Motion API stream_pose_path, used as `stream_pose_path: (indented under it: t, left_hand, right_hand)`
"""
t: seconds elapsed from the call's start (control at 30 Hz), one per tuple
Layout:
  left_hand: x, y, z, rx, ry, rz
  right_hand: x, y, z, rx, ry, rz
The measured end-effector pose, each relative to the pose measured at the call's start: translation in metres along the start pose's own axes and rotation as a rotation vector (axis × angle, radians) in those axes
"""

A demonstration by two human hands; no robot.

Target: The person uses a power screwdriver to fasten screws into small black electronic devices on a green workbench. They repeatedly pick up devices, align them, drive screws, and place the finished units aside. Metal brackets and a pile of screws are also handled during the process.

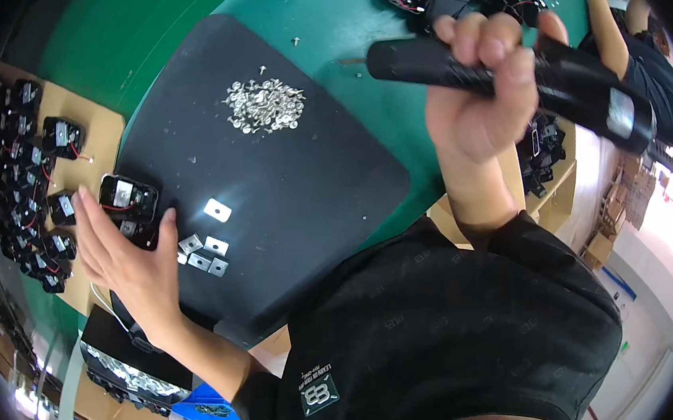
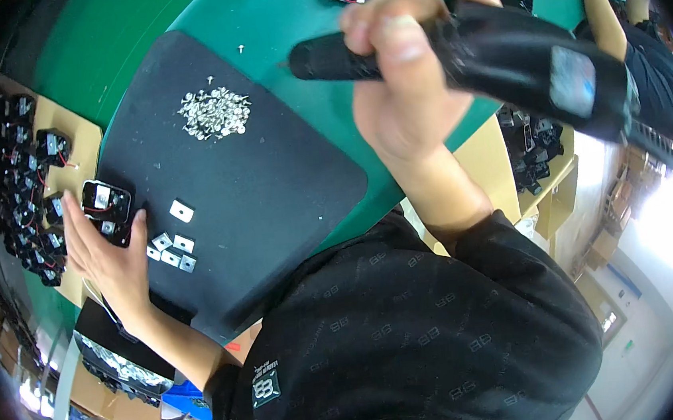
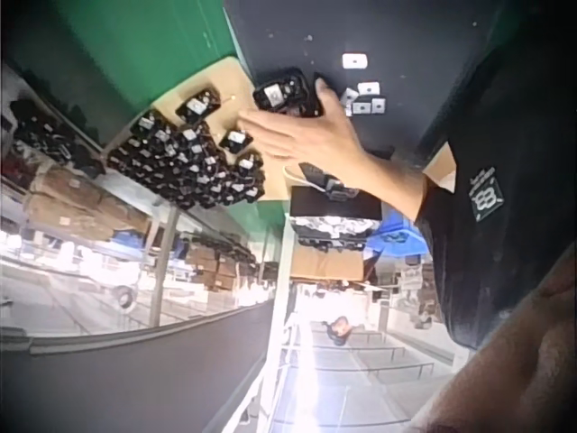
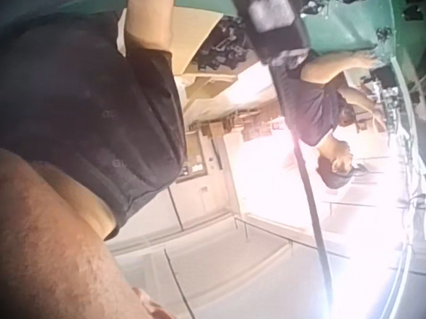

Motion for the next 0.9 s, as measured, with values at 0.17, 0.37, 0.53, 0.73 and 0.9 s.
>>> stream_pose_path:
  t: [0.17,0.37,0.53,0.73,0.9]
  left_hand:
    - [-0.015,0.026,0.042,-0.211,-0.168,0.069]
    - [-0.036,-0.009,0.071,-0.243,-0.206,-0.21]
    - [-0.038,-0.015,0.068,-0.288,-0.23,-0.323]
    - [-0.027,-0.023,0.061,-0.344,-0.199,-0.325]
    - [-0.013,-0.023,0.069,-0.536,-0.189,-0.363]
  right_hand:
    - [0.012,-0.011,0.024,-0.044,0.055,-0.068]
    - [0.01,-0.019,0.038,-0.108,0.026,0.034]
    - [0.012,-0.01,0.023,-0.161,-0.002,-0.069]
    - [0.017,-0.001,-0.012,0.065,-0.066,-0.187]
    - [0.018,0.0,-0.05,-0.059,-0.07,-0.089]
Point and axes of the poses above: each hand's wrist, its own x-axis towards the middle knuckle, its own y-axis out of the back of the hand, z = x × y, the point moved 10 cm from there along x, towards the middle knuckle
